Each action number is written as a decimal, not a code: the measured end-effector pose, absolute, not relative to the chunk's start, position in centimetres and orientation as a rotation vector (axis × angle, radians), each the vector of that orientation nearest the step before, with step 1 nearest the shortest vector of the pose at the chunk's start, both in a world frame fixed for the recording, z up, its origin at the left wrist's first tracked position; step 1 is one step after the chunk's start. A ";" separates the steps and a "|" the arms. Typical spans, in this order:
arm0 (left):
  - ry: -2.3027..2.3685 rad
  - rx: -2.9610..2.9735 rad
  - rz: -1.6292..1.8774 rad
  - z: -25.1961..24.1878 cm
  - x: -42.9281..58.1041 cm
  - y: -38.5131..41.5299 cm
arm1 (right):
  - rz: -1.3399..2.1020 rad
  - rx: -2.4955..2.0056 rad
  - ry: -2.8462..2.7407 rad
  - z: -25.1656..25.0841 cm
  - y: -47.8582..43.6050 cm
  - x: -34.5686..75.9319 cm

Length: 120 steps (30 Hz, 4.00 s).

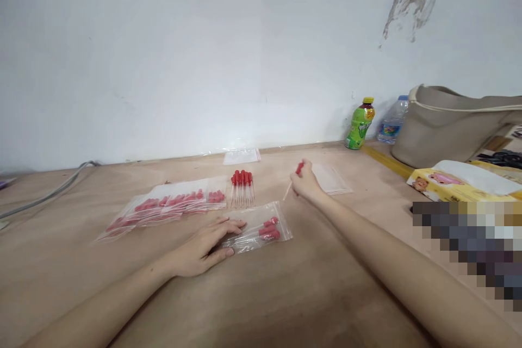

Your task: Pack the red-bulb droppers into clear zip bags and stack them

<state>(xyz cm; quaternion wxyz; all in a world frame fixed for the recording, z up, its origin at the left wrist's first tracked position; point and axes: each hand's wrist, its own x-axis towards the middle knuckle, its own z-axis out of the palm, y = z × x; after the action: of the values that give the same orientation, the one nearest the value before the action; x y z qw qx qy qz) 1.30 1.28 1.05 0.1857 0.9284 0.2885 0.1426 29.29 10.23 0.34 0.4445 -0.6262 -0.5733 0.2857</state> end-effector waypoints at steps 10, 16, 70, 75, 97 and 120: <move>0.827 2.625 0.394 0.8 1.2 1.3 | 1.132 -1.147 -0.900 -2.1 4.7 28.3; 0.879 2.625 0.391 0.6 0.9 1.3 | 1.275 -1.154 -1.220 -2.8 4.8 29.8; 0.775 2.708 0.286 0.8 1.0 1.7 | 0.577 -1.670 -1.774 1.1 12.5 21.8; 0.783 2.711 0.271 0.9 1.1 1.6 | 0.796 -1.716 -1.789 1.3 14.1 19.5; 0.795 2.713 0.268 0.4 1.0 1.9 | 0.937 -1.256 -1.155 -1.2 10.3 27.6; 0.875 2.733 0.262 0.5 1.3 1.3 | 1.293 -0.959 -0.871 -1.7 3.1 28.7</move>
<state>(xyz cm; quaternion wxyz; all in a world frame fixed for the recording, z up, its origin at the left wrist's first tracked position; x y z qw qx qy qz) 1.33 1.35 0.51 0.1295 0.9405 0.3010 0.0900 28.70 3.07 -1.69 0.6097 -0.4154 -0.3770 0.5600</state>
